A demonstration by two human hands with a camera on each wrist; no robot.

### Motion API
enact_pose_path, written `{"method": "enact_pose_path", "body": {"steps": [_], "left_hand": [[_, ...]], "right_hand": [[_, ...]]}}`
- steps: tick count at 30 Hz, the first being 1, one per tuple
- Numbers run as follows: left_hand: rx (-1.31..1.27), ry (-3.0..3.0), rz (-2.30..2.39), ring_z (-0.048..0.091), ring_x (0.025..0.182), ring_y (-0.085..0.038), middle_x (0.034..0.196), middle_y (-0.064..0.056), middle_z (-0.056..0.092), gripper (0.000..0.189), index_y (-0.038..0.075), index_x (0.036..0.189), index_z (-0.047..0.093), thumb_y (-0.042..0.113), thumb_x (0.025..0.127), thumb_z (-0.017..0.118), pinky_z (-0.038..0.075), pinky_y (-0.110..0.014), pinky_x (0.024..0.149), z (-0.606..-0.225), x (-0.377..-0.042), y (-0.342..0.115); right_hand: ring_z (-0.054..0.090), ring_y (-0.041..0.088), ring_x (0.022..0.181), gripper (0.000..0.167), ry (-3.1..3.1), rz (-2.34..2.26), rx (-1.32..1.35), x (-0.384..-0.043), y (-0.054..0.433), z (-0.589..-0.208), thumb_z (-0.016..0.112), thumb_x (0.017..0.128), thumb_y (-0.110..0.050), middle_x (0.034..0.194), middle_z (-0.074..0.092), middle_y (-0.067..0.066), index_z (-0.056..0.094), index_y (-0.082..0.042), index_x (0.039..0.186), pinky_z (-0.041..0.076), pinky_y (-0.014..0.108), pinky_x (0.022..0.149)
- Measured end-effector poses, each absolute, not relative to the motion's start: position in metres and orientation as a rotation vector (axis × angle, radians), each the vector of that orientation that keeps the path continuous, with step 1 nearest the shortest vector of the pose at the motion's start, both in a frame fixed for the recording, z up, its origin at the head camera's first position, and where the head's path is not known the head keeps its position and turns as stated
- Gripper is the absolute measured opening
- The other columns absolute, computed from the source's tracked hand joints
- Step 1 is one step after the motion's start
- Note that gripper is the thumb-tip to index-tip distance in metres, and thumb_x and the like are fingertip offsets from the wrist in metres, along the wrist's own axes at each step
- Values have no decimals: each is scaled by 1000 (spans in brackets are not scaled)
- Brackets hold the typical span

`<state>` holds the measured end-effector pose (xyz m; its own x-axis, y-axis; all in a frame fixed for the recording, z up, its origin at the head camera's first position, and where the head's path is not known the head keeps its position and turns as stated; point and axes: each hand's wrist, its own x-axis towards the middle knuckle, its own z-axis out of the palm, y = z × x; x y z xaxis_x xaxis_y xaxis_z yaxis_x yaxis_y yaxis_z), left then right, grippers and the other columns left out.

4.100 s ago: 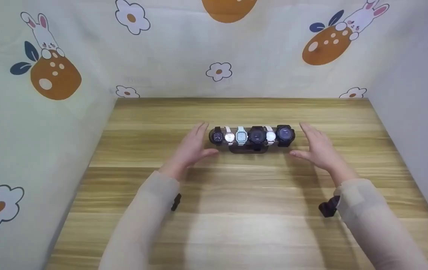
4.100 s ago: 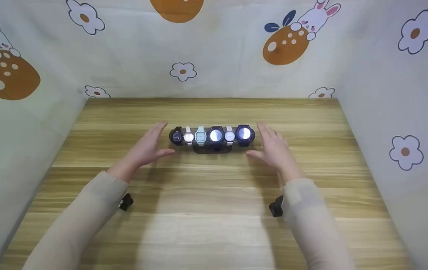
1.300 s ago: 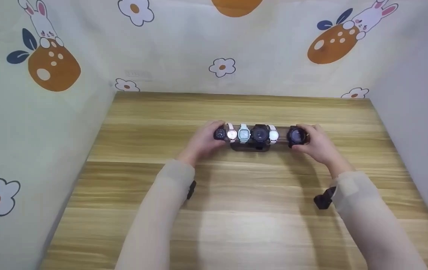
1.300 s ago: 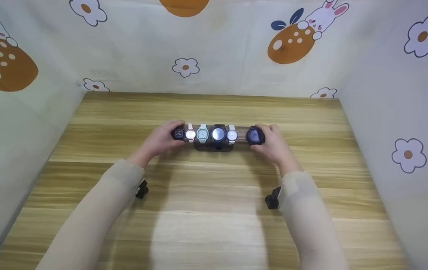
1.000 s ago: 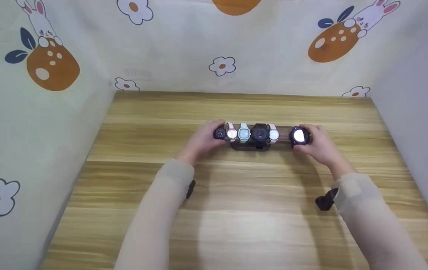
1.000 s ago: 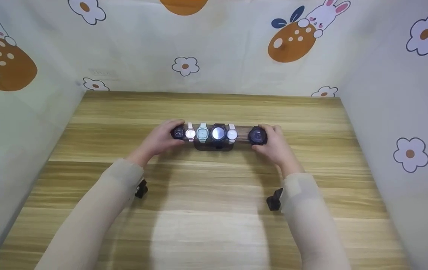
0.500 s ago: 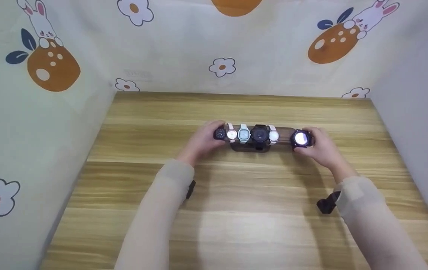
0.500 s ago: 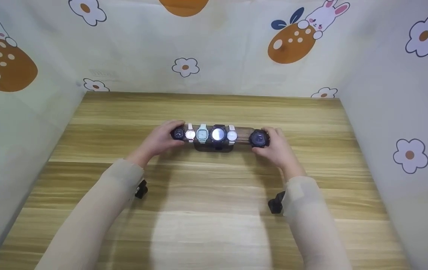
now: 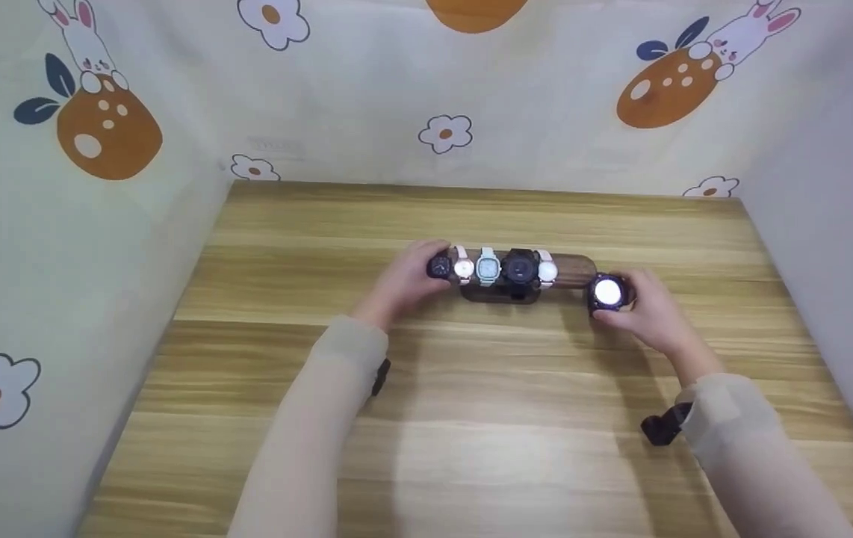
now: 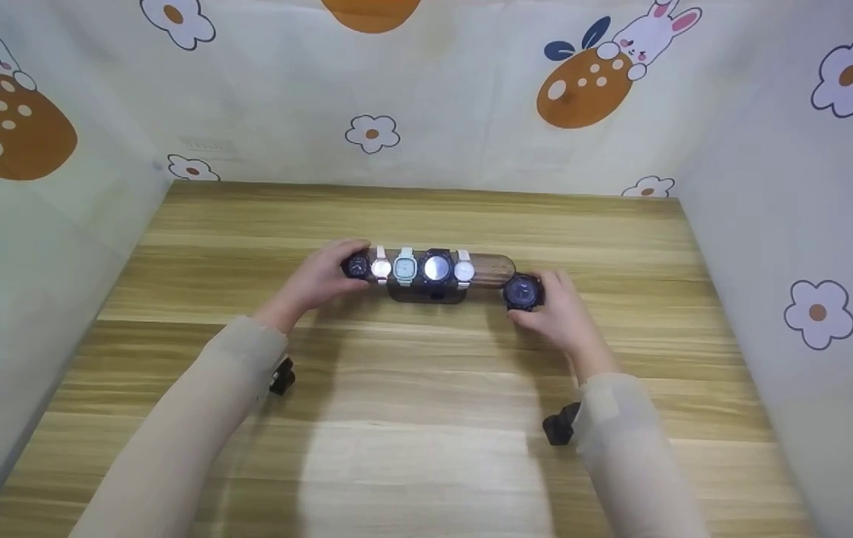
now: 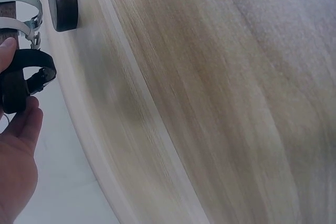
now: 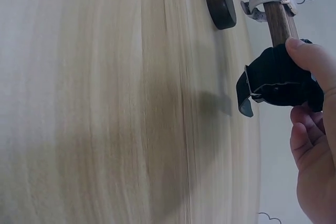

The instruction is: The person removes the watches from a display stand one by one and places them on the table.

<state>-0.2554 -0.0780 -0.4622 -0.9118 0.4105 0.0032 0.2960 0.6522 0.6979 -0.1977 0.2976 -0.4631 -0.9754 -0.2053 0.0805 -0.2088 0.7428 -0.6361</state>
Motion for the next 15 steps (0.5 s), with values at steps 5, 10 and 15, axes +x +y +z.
{"method": "enact_pose_path", "body": {"steps": [5, 10, 15], "left_hand": [[577, 2718, 1091, 38, 129, -24, 141, -11, 44, 68, 7, 139, 43, 13, 78, 74, 26, -37, 111, -462, -255, -78], [566, 2704, 1102, 37, 130, -24, 142, -10, 42, 69, 7, 139, 42, 15, 78, 74, 25, -38, 111, -462, -255, -77], [565, 2704, 1110, 37, 131, -24, 142, -9, 42, 70, 7, 140, 42, 15, 78, 74, 24, -37, 111, -463, -256, -78]], "right_hand": [[45, 40, 104, 71, -2889, 1085, 368, -191, 293, -466, 81, 71, -15, 114, 49, 29, 44, 11, 126, 38, 56, 93], [47, 39, 103, 73, -2869, 1140, 361, -182, 288, -469, 82, 69, -13, 115, 49, 29, 44, 10, 128, 40, 54, 91], [48, 38, 103, 73, -2851, 1166, 384, -175, 278, -474, 83, 69, -14, 113, 50, 27, 45, 9, 127, 39, 54, 92]]}}
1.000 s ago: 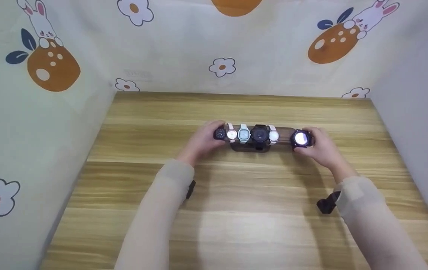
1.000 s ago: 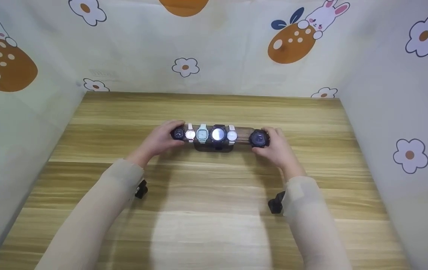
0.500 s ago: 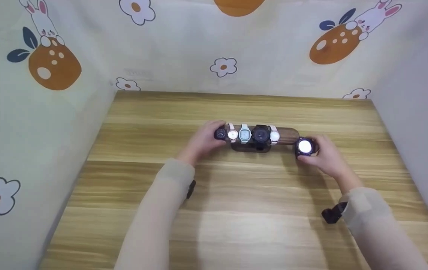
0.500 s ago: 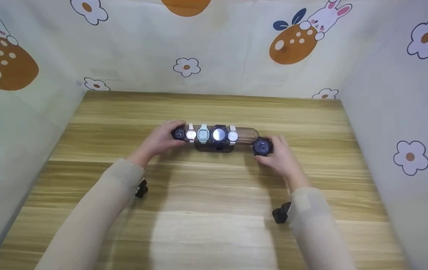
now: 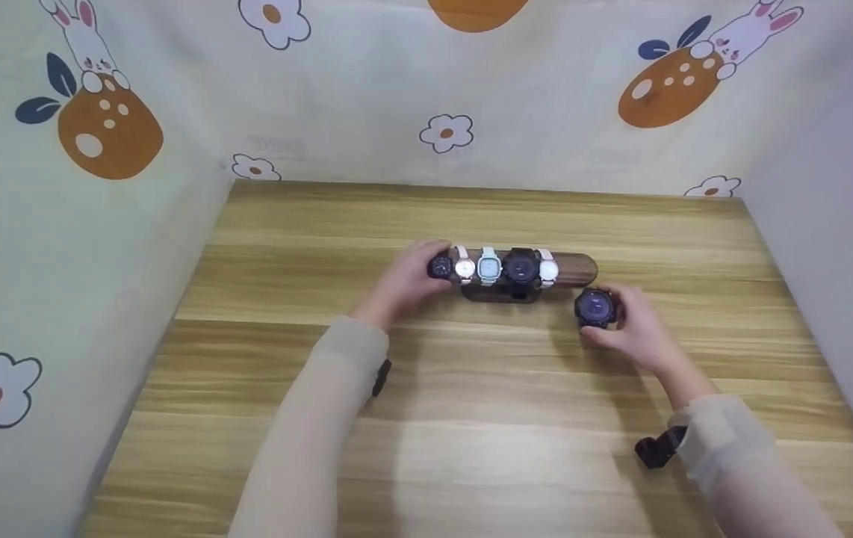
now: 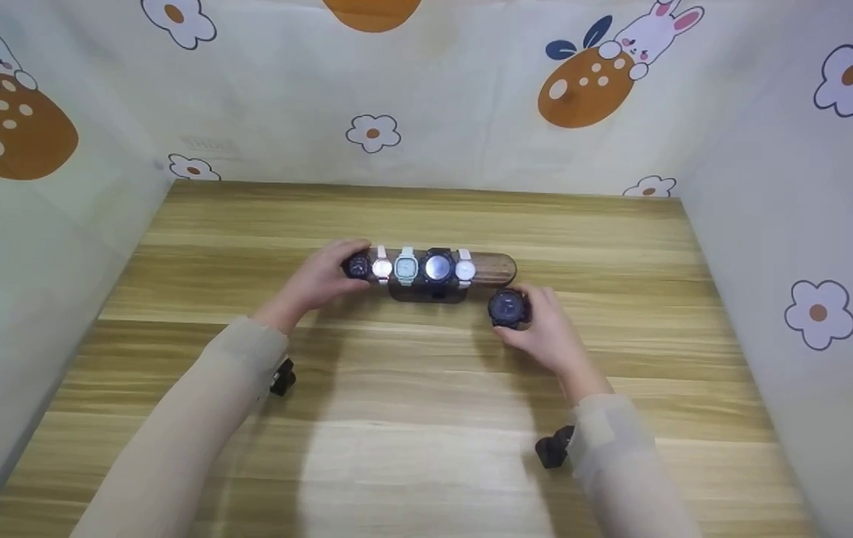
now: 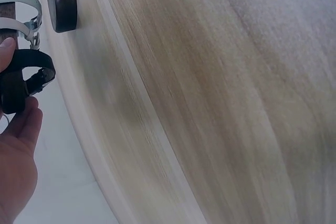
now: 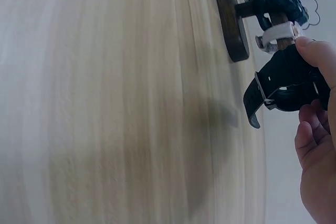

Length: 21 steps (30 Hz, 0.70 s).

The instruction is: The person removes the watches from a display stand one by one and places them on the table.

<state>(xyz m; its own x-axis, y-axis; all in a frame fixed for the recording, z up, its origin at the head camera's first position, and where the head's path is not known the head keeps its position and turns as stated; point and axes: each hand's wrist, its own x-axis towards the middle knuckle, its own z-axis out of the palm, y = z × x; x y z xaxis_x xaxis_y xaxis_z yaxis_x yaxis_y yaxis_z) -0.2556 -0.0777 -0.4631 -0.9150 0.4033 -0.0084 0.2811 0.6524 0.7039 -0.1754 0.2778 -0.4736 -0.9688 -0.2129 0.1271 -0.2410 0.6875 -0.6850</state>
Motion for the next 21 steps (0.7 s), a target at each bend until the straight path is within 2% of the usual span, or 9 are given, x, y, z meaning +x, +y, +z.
{"method": "enact_pose_path", "body": {"steps": [6, 13, 21], "left_hand": [[581, 2705, 1086, 37, 130, -24, 142, -9, 42, 70, 8, 140, 41, 15, 79, 74, 25, -38, 111, -463, -257, -78], [588, 2714, 1069, 38, 130, -25, 142, -11, 43, 70, 8, 139, 42, 13, 77, 75, 25, -37, 111, -462, -258, -77], [589, 2715, 1100, 39, 129, -25, 141, -11, 44, 70, 6, 138, 43, 11, 77, 75, 26, -37, 111, -463, -257, -78]], "right_hand": [[49, 31, 96, 68, -2821, 1188, 439, -171, 261, -479, 83, 67, -10, 110, 53, 22, 49, 6, 124, 42, 44, 83], [50, 38, 108, 70, -2821, 1260, 515, -168, 237, -487, 83, 66, -11, 117, 52, 24, 48, 6, 124, 38, 53, 98], [51, 36, 108, 71, -2840, 1312, 556, -163, 207, -496, 83, 67, -13, 115, 53, 19, 48, 3, 126, 38, 54, 99]]}}
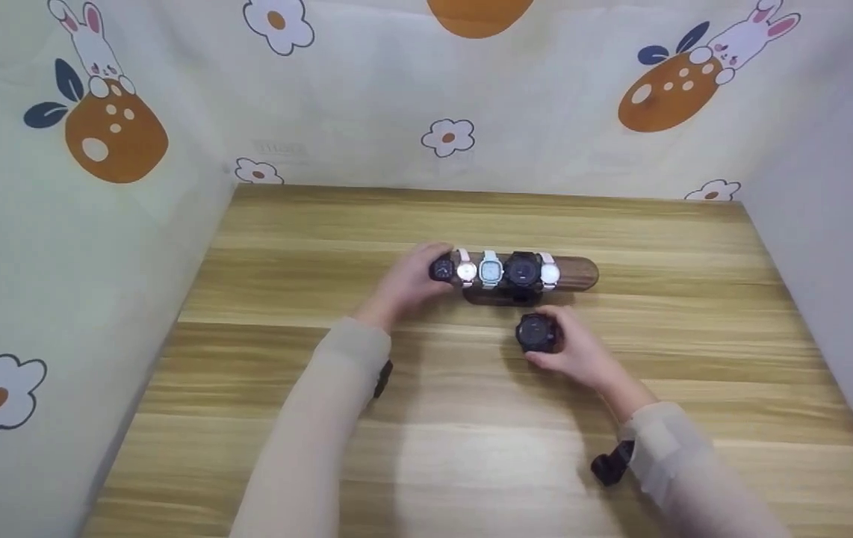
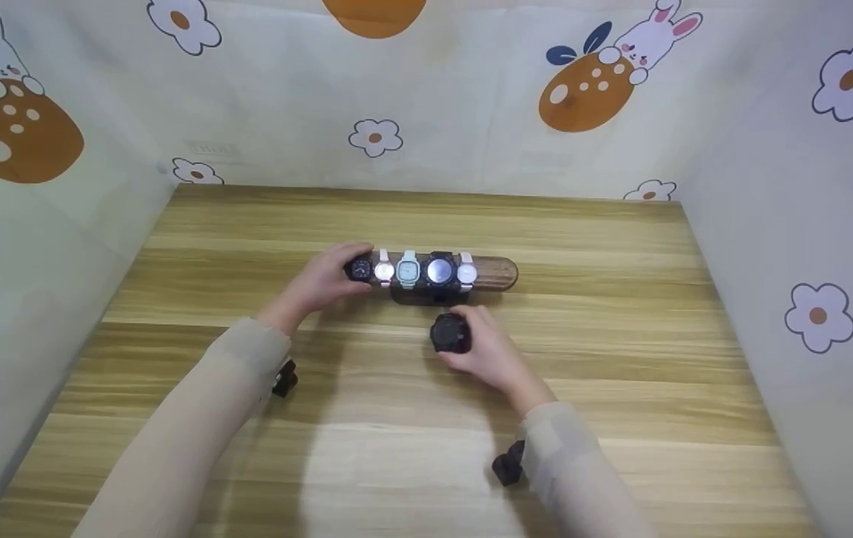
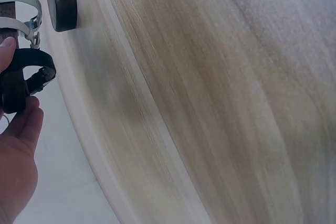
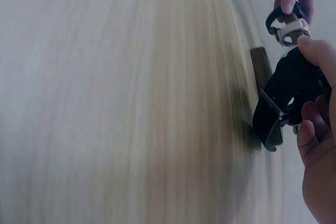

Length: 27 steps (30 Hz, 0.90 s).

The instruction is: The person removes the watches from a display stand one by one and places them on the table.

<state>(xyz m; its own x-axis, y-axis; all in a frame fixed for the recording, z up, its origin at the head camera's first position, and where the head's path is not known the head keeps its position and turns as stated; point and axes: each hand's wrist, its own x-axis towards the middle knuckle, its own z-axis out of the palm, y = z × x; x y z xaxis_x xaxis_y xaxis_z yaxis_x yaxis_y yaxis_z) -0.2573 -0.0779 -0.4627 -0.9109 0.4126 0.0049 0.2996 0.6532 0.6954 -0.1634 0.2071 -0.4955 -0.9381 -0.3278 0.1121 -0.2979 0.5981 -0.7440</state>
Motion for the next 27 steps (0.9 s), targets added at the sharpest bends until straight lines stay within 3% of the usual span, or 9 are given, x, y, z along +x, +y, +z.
{"method": "enact_pose_path", "body": {"steps": [19, 27], "left_hand": [[535, 2710, 1080, 37, 130, -24, 143, -9, 42, 69, 10, 140, 42, 15, 79, 74, 25, -37, 111, -461, -258, -78], [565, 2712, 1095, 40, 128, -25, 140, -11, 45, 68, 7, 139, 43, 13, 78, 74, 28, -38, 110, -462, -256, -77]], "right_hand": [[51, 36, 115, 76, 2663, -1333, -580, -163, 158, -497, 82, 69, -17, 127, 53, 21, 44, 0, 132, 37, 52, 101], [51, 35, 115, 78, 2611, -1328, -587, -163, 143, -502, 82, 70, -19, 128, 53, 19, 42, 0, 134, 38, 51, 101]]}}
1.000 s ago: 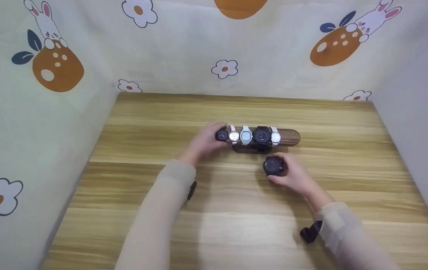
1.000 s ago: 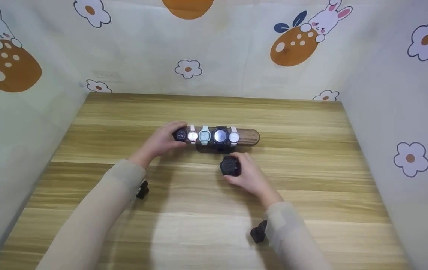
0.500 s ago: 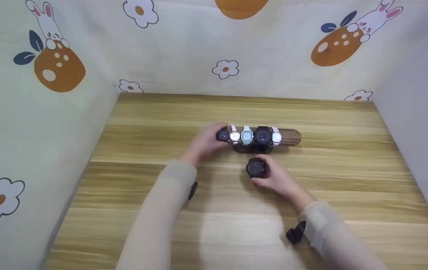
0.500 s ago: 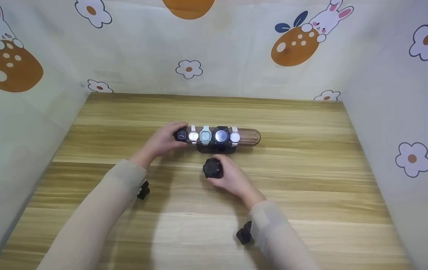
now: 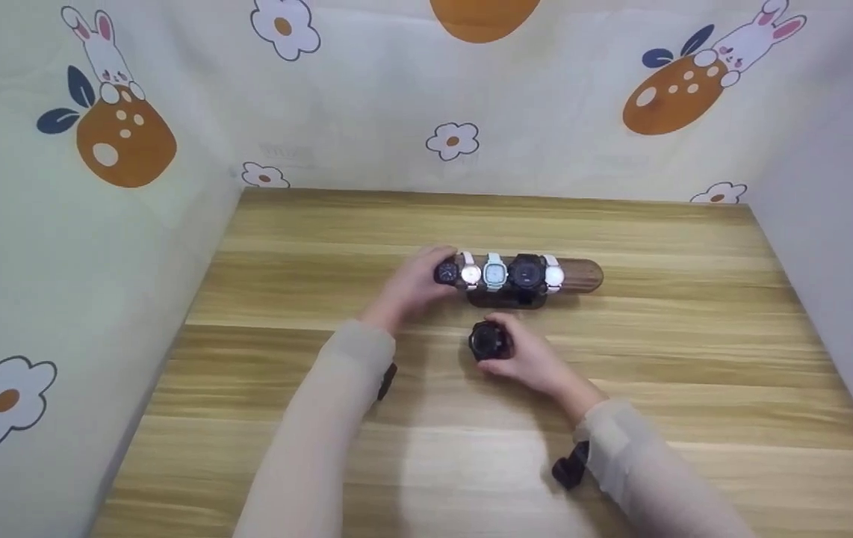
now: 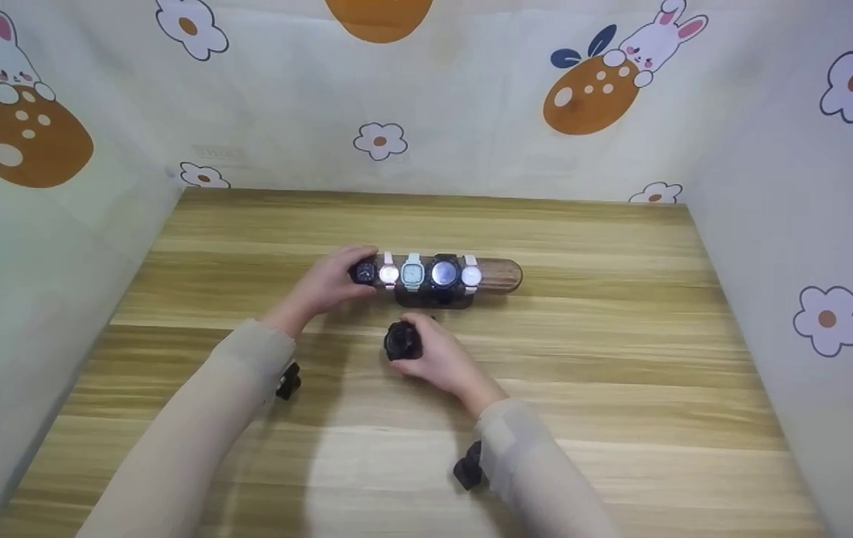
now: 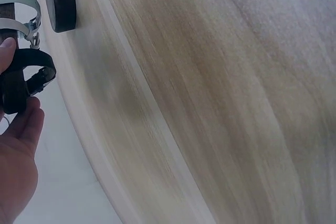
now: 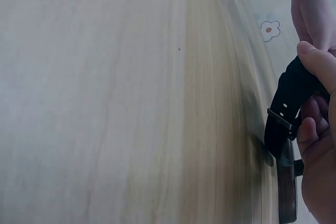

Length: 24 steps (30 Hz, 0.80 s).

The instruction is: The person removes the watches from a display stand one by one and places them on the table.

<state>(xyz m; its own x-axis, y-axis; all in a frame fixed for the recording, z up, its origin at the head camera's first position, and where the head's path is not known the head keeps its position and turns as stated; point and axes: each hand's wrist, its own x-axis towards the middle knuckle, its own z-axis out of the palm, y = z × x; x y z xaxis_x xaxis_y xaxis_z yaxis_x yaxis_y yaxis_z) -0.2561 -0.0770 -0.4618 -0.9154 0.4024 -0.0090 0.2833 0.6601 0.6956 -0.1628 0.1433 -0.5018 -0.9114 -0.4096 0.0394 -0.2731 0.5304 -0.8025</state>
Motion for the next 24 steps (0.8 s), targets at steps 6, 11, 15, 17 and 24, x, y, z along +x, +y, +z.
{"method": "enact_pose_path", "body": {"steps": [6, 11, 15, 17, 24], "left_hand": [[583, 2723, 1106, 41, 127, -24, 138, -11, 46, 68, 5, 137, 45, 13, 77, 75, 28, -37, 110, -463, -256, -78], [617, 2731, 1083, 41, 127, -25, 137, -11, 47, 67, 5, 136, 46, 12, 77, 76, 28, -37, 110, -463, -258, -78], [643, 2751, 1036, 41, 128, -25, 139, -12, 46, 68, 5, 137, 45, 13, 77, 76, 27, -36, 110, -463, -258, -78], [653, 2753, 1029, 40, 129, -25, 140, -12, 45, 69, 5, 137, 44, 13, 77, 76, 27, -36, 111, -463, -258, -78], [611, 2729, 1048, 40, 128, -24, 140, -10, 45, 69, 6, 138, 44, 12, 77, 75, 27, -36, 110, -462, -257, -78]], "right_hand": [[49, 35, 118, 79, 2600, -1293, -636, -163, 132, -502, 81, 71, -21, 131, 50, 19, 41, -1, 136, 36, 51, 102], [48, 35, 119, 78, 2564, -1265, -689, -164, 126, -501, 80, 72, -17, 132, 49, 20, 40, -2, 137, 35, 50, 103], [51, 33, 115, 77, 2524, -1240, -706, -164, 122, -502, 79, 73, -16, 130, 51, 20, 39, -3, 138, 40, 46, 100], [53, 32, 112, 77, 2517, -1226, -694, -165, 120, -501, 78, 74, -16, 128, 52, 20, 39, -4, 138, 42, 45, 98], [51, 33, 117, 78, 2527, -1172, -629, -167, 112, -498, 79, 73, -18, 130, 52, 19, 40, -5, 139, 38, 47, 102]]}}
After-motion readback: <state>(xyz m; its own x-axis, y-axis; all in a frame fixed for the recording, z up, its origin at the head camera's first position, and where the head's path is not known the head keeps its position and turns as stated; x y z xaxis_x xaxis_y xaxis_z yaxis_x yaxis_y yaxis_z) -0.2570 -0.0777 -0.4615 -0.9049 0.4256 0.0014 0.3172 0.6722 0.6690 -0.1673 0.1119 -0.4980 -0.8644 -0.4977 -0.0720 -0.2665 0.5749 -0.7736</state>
